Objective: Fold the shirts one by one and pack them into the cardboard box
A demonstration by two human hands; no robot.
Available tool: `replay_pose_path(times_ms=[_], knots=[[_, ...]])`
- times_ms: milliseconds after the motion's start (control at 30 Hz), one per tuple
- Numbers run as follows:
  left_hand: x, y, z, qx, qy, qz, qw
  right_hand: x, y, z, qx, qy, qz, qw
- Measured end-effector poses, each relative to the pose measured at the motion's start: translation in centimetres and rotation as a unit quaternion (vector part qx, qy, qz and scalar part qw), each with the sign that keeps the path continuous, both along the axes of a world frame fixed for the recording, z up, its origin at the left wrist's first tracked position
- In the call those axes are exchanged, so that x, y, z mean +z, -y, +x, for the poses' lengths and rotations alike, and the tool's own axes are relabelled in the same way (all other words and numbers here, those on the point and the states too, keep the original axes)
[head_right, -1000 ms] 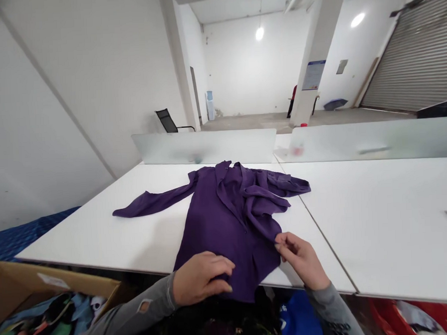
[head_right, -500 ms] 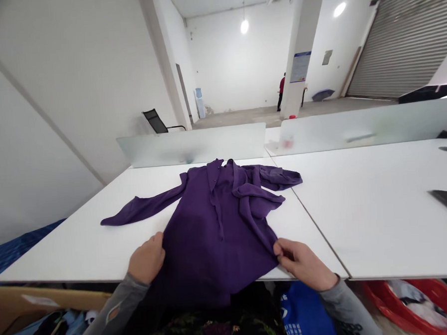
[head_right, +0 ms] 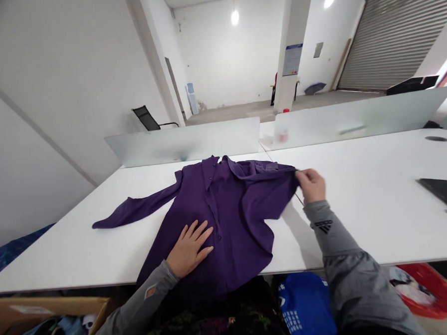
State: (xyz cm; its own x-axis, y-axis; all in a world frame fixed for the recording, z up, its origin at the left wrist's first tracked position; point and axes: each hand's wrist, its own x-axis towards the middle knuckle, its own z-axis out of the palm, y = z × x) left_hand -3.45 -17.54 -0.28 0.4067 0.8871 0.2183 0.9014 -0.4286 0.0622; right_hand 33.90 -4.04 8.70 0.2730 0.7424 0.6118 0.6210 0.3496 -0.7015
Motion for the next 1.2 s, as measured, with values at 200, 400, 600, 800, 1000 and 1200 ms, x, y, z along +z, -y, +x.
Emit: replay_pose_path(times_ms=[200,400,600,800,1000,1200], knots=[[0.2,0.0,0.1,0.006,0.0,-0.003,1.0,5.0,0.5,2.1,-0.066,0.011,0.061,0.996],[0.1,0.1,0.0,0.005,0.0,-0.001,1.0,8.6,7.8,-8.1,0.257,0.055,-0.03,0.964],[0.2,0.2,-0.3,-0.001,-0.006,-0.013,1.0,3.3,11.5,-9.5,0.401,0.128,-0.206,0.884],[0.1,0.2,-0.2,0.017,0.036,0.002,0.999,-4.8,11.5,-1.7,0.199,0.236,-0.169,0.936],[1.0,0.7,-0.2,-0.133,-0.009,0.043,0.99,-7.3,10.1,-2.7,0.219,0.236,-0.094,0.942],[0.9,0.4,-0.4,-0.182,-0.005,0.043,0.982,-5.6,12.7,-1.1,0.095,0.118,0.041,0.988]])
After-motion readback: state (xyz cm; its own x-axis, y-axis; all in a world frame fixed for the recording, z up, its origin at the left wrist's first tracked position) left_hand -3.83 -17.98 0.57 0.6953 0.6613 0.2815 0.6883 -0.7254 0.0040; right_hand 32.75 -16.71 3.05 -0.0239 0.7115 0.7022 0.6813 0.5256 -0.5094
